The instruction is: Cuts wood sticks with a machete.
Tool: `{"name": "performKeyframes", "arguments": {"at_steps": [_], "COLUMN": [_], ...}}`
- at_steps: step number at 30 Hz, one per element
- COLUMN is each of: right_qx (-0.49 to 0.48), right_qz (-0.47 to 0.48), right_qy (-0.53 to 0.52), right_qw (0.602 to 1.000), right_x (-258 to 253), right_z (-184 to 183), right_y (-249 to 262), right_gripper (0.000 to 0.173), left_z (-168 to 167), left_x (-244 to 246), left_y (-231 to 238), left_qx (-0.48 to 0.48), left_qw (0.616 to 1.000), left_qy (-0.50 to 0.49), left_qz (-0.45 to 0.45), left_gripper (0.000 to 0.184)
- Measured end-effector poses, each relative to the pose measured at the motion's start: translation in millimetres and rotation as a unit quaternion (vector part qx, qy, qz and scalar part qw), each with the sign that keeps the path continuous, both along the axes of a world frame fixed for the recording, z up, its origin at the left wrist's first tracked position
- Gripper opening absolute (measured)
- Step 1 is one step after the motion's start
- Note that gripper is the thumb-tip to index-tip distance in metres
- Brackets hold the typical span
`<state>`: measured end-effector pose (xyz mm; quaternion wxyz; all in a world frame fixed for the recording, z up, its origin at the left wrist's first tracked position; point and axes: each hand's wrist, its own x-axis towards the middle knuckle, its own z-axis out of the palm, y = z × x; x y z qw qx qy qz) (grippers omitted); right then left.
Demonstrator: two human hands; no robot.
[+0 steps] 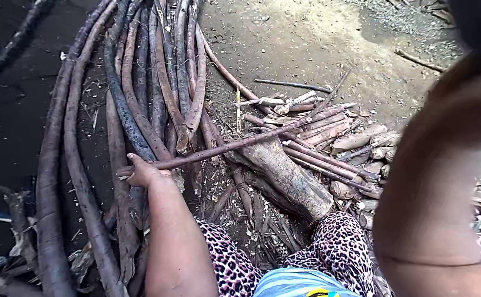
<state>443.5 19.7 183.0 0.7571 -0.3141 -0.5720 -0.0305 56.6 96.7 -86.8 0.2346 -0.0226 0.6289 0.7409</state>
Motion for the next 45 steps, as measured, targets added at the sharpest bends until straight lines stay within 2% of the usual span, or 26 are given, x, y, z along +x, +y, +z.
{"name": "performKeyframes", "arguments": {"at_steps": [2,3,4,5,6,7,10,12,14,16,18,21,24,28,30,32,33,34,35,36,37,38,39,40,42,45], "right_qx": [-0.180,-0.329,-0.497,-0.654,-0.758,-0.808,-0.825,-0.796,-0.763,-0.762,-0.761,-0.695,-0.543,-0.242,-0.113,-0.015,-0.023,-0.091,-0.210,-0.366,-0.533,-0.678,-0.775,-0.823,-0.849,-0.819], "right_qz": [0.031,0.015,0.023,0.049,0.075,0.089,0.162,0.250,0.319,0.275,0.216,0.197,0.210,0.180,0.134,0.115,0.093,0.072,0.045,0.030,0.038,0.072,0.106,0.128,0.174,0.257], "right_qy": [0.010,-0.029,-0.067,-0.083,-0.069,-0.038,0.141,0.251,0.318,0.299,0.236,0.183,0.150,0.059,0.061,0.109,0.107,0.088,0.058,0.017,-0.032,-0.055,-0.057,-0.040,0.041,0.177], "right_qw": [0.983,0.944,0.865,0.751,0.645,0.582,0.523,0.491,0.464,0.504,0.565,0.667,0.799,0.952,0.983,0.987,0.990,0.989,0.975,0.930,0.845,0.729,0.621,0.552,0.498,0.481], "right_x": [-32.5,-45.2,-52.6,-59.2,-67.0,-73.3,-70.5,-51.6,-33.0,-25.1,-23.3,-16.7,-3.8,5.6,2.4,-5.8,-12.2,-19.8,-29.0,-37.6,-42.8,-46.4,-49.4,-50.7,-47.1,-29.3], "right_z": [-114.2,-188.5,-250.0,-288.6,-306.3,-310.0,-293.0,-279.2,-262.9,-239.2,-218.0,-176.9,-131.4,-52.0,-16.9,-7.9,-22.7,-56.6,-108.6,-172.2,-230.7,-269.6,-290.7,-295.7,-279.4,-259.3], "right_y": [-24.2,-48.3,-75.1,-93.0,-97.0,-94.8,-95.3,-91.0,-88.2,-87.0,-88.3,-87.5,-81.9,-47.8,-18.0,11.9,16.4,9.2,-7.3,-31.0,-56.2,-74.7,-83.0,-83.6,-83.8,-77.3], "right_gripper": [0.040,0.047,0.050,0.048,0.044,0.040,0.034,0.041,0.046,0.043,0.038,0.034,0.032,0.032,0.032,0.032,0.032,0.034,0.038,0.043,0.044,0.045,0.045,0.042,0.037,0.039], "left_z": [0.3,-0.9,-1.5,-1.4,0.4,3.5,15.5,23.1,25.7,23.6,22.8,28.1,25.1,21.8,19.8,19.2,19.4,21.3,25.1,27.4,26.5,24.5,21.9,20.9,21.6,34.3], "left_x": [-0.6,-1.5,-1.6,-1.5,-0.3,2.9,15.5,17.4,14.0,8.1,2.9,3.7,1.4,0.3,-0.8,-0.9,-0.8,0.3,2.3,3.5,2.9,1.5,-0.7,-3.2,-10.3,-6.6], "left_y": [1.1,2.0,1.3,-0.9,-1.8,-2.1,-8.3,-7.5,-6.4,-10.6,-16.0,-12.5,-12.1,-9.6,-8.3,-8.1,-9.5,-11.2,-12.1,-12.8,-14.0,-15.3,-15.8,-15.2,-19.8,-26.8], "left_qx": [0.001,-0.001,-0.001,0.003,0.015,0.036,0.114,0.175,0.199,0.171,0.155,0.157,0.194,0.210,0.218,0.227,0.228,0.226,0.222,0.220,0.222,0.227,0.231,0.231,0.196,0.121], "left_qw": [1.000,1.000,1.000,1.000,1.000,0.999,0.991,0.979,0.969,0.967,0.961,0.968,0.970,0.966,0.963,0.961,0.960,0.961,0.962,0.963,0.962,0.960,0.957,0.954,0.955,0.958], "left_qy": [-0.003,-0.004,-0.002,0.001,0.005,0.000,-0.036,-0.071,-0.097,-0.132,-0.168,-0.142,-0.084,-0.066,-0.061,-0.060,-0.061,-0.064,-0.068,-0.070,-0.069,-0.068,-0.070,-0.077,-0.105,-0.191], "left_qz": [-0.005,-0.004,-0.007,-0.012,-0.021,-0.033,-0.063,-0.082,-0.106,-0.134,-0.153,-0.133,-0.123,-0.133,-0.144,-0.147,-0.149,-0.148,-0.143,-0.140,-0.143,-0.151,-0.163,-0.173,-0.196,-0.179], "left_gripper": [0.064,0.064,0.065,0.063,0.059,0.054,0.031,0.012,0.017,0.013,0.024,0.027,0.033,0.032,0.030,0.029,0.029,0.028,0.029,0.029,0.029,0.030,0.031,0.031,0.027,0.026]}}
